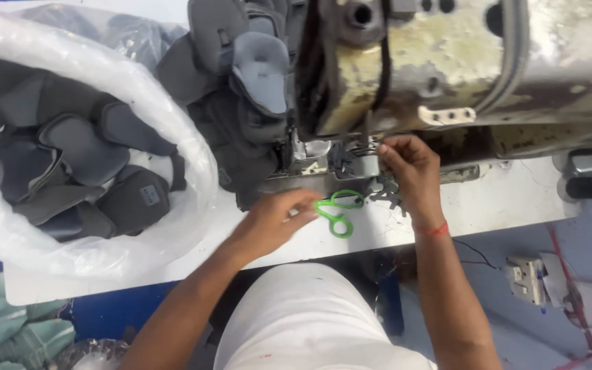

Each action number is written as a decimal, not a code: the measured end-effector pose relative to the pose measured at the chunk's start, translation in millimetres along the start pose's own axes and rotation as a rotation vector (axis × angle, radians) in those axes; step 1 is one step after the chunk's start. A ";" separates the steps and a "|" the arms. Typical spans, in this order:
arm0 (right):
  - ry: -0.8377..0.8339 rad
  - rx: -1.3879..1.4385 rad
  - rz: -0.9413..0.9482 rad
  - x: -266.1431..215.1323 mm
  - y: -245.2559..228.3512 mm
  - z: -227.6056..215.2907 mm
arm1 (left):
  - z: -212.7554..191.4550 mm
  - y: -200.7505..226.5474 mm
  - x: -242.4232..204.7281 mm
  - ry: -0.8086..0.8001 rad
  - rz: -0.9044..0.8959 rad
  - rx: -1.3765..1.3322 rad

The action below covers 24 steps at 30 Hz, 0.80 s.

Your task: The person operates a sewing machine to stitch grey gloves, guiding the fabric under the needle. They repeatedly pick up gloves from a pile, sew them, and then use green scissors to cut the thread before moving to the next item.

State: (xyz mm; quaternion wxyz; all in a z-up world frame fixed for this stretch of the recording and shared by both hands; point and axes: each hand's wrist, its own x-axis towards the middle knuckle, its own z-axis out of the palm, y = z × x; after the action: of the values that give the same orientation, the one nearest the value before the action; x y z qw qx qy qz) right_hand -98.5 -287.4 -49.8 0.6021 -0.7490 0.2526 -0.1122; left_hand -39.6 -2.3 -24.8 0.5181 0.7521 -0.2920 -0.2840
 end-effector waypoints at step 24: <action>-0.119 0.471 0.090 -40.2 28.6 -37.8 | 100.3 -2.3 148.8 0.268 0.716 0.940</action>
State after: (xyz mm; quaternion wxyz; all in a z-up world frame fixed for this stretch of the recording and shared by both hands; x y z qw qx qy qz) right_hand -157.4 -302.9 -62.4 0.7784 -0.5810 0.2170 -0.0968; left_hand -13.0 -172.4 -75.8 0.2262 0.7846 -0.5533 0.1648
